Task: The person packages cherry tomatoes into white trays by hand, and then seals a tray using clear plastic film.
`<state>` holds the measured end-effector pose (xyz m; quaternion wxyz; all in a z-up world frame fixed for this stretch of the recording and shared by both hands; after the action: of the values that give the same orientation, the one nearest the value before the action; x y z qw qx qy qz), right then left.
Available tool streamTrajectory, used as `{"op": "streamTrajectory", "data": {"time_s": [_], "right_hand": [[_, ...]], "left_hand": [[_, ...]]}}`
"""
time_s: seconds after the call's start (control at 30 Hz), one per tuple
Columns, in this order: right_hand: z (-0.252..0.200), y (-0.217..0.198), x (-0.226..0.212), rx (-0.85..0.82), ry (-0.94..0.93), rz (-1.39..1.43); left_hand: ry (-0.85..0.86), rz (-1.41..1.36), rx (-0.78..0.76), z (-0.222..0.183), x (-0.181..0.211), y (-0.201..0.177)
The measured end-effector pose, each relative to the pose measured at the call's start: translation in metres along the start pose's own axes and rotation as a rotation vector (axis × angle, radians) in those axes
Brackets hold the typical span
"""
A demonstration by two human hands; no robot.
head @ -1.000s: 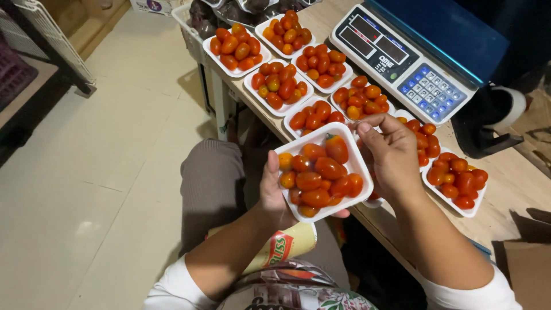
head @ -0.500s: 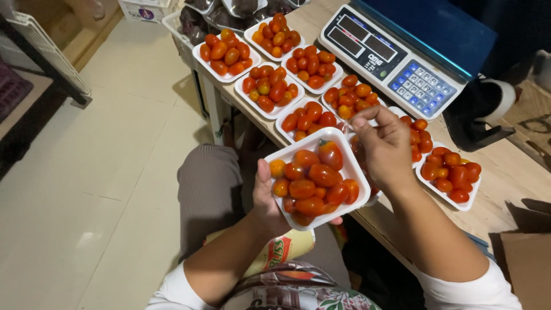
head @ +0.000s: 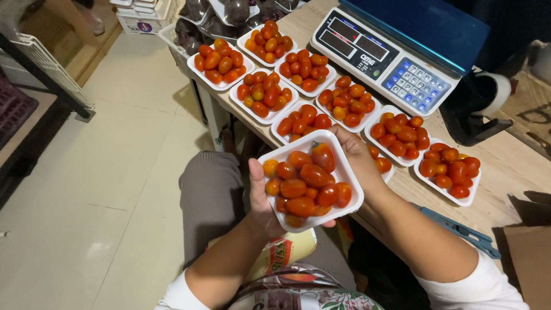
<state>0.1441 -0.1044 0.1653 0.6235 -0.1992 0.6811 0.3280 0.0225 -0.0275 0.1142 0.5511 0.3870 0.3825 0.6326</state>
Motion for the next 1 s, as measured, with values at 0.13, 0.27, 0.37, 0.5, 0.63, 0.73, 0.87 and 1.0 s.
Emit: {"op": "streamTrajectory", "data": {"time_s": [0.13, 0.27, 0.37, 0.5, 0.63, 0.73, 0.87, 1.0], "right_hand": [[-0.002, 0.005, 0.0, -0.001, -0.004, 0.075], [-0.001, -0.004, -0.007, 0.006, -0.028, 0.038], [0.005, -0.016, 0.0, 0.015, -0.053, 0.04], [0.015, -0.028, 0.001, 0.079, -0.056, 0.032], [0.024, -0.044, 0.012, 0.125, -0.088, 0.01], [0.026, -0.046, 0.014, 0.168, -0.125, -0.015], [0.023, -0.04, 0.015, 0.189, -0.168, -0.054], [0.021, -0.032, 0.017, 0.148, -0.164, -0.018]], "left_hand": [[0.015, 0.035, 0.042, 0.001, 0.001, -0.002], [0.021, 0.091, 0.092, 0.007, 0.003, -0.002], [0.025, 0.123, 0.131, 0.009, 0.003, -0.005], [0.043, 0.174, 0.202, 0.011, 0.003, -0.009], [0.054, 0.213, 0.246, 0.013, 0.006, -0.012], [0.075, 0.246, 0.292, 0.013, 0.01, -0.015], [0.101, 0.29, 0.361, 0.012, 0.009, -0.021], [0.158, 0.336, 0.365, 0.017, 0.006, -0.012]]}}
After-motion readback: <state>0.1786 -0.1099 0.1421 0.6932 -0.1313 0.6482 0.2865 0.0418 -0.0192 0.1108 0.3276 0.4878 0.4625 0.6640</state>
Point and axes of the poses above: each hand's wrist, its own z-axis towards the middle knuckle, its own y-axis out of the palm, x = y × z, the point moved 3 cm from there along z, towards the middle knuckle, and after that the axes turned 5 degrees about -x, right-handed, at the moved point
